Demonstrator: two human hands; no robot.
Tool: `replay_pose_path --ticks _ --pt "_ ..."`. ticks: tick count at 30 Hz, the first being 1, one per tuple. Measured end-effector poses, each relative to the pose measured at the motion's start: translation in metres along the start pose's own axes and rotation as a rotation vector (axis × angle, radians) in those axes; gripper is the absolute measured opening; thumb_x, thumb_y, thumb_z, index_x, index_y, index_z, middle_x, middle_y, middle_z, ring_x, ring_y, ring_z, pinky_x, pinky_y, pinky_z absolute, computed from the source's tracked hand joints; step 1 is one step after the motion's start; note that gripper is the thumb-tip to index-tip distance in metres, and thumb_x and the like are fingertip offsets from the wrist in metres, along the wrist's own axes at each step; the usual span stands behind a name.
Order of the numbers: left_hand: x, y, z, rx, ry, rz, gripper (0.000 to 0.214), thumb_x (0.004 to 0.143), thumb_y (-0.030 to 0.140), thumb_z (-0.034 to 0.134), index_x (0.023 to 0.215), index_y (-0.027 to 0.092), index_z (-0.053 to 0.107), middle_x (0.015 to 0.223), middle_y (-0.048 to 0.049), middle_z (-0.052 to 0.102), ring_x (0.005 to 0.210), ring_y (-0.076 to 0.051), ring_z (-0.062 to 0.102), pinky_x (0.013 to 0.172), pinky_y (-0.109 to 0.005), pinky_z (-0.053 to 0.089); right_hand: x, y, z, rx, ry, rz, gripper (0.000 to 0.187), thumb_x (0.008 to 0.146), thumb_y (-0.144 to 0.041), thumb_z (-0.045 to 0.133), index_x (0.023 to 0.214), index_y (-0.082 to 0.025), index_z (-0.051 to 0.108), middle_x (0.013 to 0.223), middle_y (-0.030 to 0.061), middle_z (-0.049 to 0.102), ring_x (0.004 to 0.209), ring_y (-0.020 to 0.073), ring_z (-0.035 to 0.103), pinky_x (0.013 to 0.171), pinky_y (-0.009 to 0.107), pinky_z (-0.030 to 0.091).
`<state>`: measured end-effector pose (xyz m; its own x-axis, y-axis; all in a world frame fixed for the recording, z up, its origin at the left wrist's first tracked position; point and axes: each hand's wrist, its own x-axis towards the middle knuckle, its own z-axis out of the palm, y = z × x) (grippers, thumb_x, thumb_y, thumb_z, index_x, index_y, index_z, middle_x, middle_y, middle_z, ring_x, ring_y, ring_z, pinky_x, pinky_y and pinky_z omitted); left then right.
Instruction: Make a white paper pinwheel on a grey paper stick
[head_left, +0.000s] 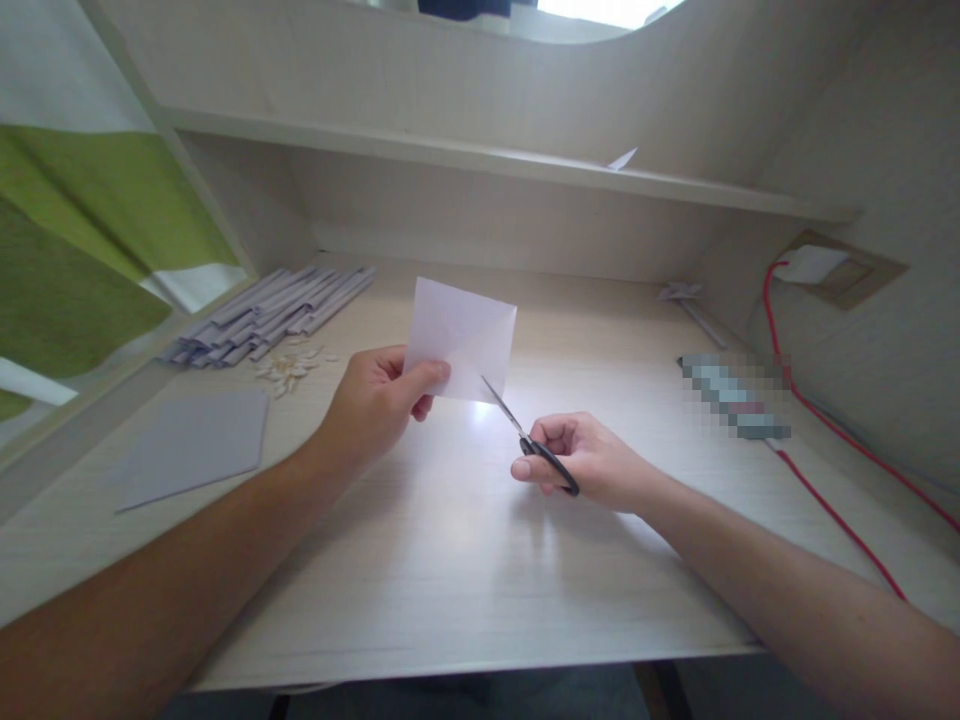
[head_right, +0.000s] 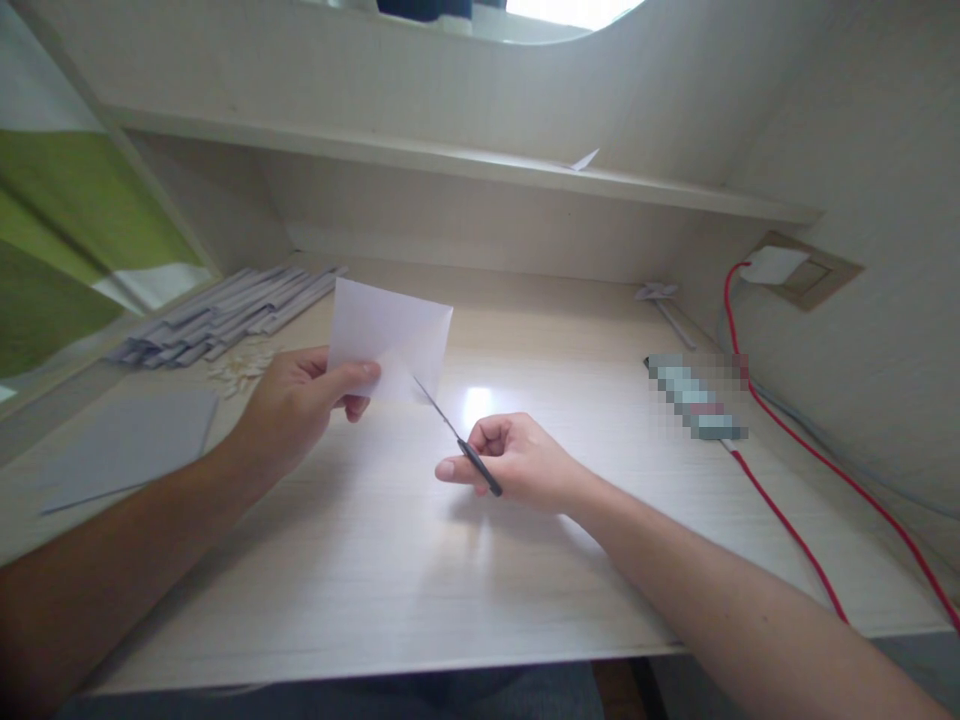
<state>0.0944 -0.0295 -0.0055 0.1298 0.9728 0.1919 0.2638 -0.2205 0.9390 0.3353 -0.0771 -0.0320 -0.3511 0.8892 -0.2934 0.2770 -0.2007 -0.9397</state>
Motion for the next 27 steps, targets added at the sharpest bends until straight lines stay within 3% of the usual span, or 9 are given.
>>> replay_pose_path --ticks 27 --pt "-0.0021 0.0039 0.0012 0.001 -0.041 -0.015 0.035 0.077 0.030 0.064 0.046 0.020 0.053 0.048 0.0006 0.053 0.051 -0.014 0.046 0.053 -0.028 0.035 0.0008 -0.0013 0.0003 0.046 -0.040 -0.010 0.043 0.068 -0.044 0.090 0.069 -0.017 0.056 0.055 -0.0054 0.054 0.049 0.0065 0.039 0.046 0.023 0.024"
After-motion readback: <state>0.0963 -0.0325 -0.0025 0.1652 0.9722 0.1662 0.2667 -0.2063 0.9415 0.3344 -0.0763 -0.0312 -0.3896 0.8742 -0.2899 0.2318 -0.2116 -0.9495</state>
